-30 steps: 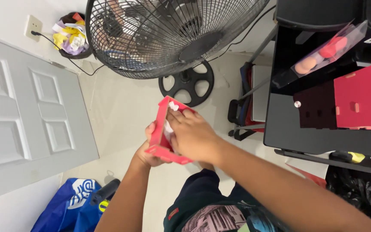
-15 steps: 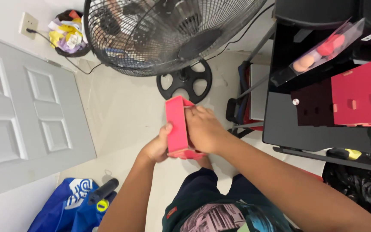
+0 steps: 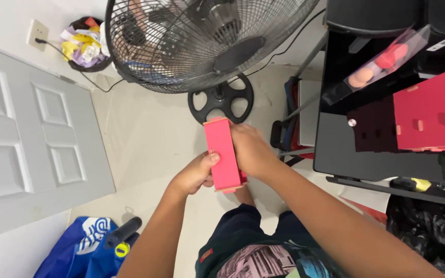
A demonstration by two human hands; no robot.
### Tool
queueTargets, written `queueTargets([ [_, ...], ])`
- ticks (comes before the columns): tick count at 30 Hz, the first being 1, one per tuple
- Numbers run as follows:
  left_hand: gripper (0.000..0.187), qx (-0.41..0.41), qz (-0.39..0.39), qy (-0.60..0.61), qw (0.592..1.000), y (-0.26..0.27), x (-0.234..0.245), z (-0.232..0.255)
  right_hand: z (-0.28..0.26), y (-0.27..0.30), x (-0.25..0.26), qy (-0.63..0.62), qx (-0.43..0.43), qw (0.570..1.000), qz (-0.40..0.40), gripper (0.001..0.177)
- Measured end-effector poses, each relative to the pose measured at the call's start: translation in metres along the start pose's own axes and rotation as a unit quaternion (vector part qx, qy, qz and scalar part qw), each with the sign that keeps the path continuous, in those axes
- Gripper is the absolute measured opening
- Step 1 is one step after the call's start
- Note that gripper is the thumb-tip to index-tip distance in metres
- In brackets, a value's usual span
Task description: Cleaning and organizing a makeup and skincare organizer on a desk using wet wipes.
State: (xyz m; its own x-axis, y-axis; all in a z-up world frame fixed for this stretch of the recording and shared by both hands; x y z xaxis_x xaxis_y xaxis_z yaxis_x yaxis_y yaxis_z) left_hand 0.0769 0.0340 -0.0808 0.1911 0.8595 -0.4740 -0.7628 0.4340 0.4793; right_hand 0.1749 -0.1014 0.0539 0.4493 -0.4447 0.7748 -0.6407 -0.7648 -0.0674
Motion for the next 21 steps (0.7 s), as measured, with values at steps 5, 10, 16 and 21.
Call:
queueTargets([
  [5, 0.088, -0.068, 0.021, 0.021, 0.997, 0.006, -0.024, 0.022, 0.009, 0.027, -0.013, -0.026, -0.037, 0.955, -0.294, 0.032],
  [10, 0.076, -0.01, 0.052, 0.042, 0.998, 0.007, -0.037, 0.028, 0.067, 0.061, -0.006, -0.62, -0.232, 0.709, -0.243, 0.042],
  [16, 0.051, 0.035, 0.168, -0.065, 0.983, -0.012, -0.046, 0.029, 0.034, 0.033, 0.008, -0.286, -0.262, 0.921, 0.031, 0.035],
  [21, 0.06, -0.183, 0.206, -0.199, 0.94, -0.03, -0.029, 0.021, 0.033, 0.062, 0.026, -0.172, -0.25, 0.953, -0.007, 0.032],
])
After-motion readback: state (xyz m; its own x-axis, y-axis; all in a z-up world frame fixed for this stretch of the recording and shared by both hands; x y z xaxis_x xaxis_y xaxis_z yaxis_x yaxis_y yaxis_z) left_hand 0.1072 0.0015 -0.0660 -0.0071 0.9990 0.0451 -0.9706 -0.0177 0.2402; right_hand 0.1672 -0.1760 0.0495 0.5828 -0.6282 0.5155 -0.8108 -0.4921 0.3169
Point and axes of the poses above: each hand's wrist, its own y-axis away from the middle knuckle, its own x-axis out of the back of the hand, z = x × y, the point moved 4 cm from there along -y, towards the middle knuckle, and after that the axes turned 6 degrees about -z, right-handed, at the moved point
